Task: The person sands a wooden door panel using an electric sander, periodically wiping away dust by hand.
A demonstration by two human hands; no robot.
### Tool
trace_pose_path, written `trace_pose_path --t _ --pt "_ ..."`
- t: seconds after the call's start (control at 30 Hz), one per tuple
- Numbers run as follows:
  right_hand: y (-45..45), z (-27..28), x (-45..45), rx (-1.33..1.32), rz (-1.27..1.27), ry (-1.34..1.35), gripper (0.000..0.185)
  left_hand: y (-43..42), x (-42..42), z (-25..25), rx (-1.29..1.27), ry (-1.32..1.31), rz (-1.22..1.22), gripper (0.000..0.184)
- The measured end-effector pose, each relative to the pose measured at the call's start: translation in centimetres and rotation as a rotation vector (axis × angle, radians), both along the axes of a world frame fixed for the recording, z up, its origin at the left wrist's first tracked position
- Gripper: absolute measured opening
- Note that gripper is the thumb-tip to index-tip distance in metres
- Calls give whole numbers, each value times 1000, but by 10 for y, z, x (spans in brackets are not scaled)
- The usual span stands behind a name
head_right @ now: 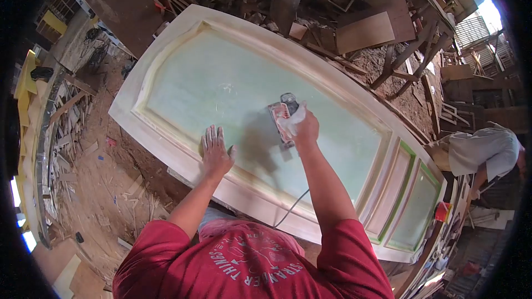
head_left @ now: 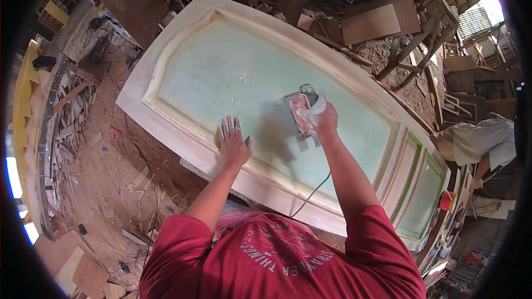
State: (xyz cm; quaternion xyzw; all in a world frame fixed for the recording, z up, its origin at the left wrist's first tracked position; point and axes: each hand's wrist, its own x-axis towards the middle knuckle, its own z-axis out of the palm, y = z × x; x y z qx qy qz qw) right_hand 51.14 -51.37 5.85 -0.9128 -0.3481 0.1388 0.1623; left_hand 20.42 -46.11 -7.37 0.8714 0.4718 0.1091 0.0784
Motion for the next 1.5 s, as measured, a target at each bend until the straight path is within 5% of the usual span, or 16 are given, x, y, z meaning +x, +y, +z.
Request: trace_pose_path --t 0.47,1.17,1.5 --pt "8 -17 49 21 -101 -1 68 3 -2 0 -46 22 -2 93" --pt "-251 -73 246 -68 -615 -79 91 2 0 7 -58 13 -4 95" --pt "-194 -38 200 -51 -488 -144 89 0 3 3 -1 30 2 94"
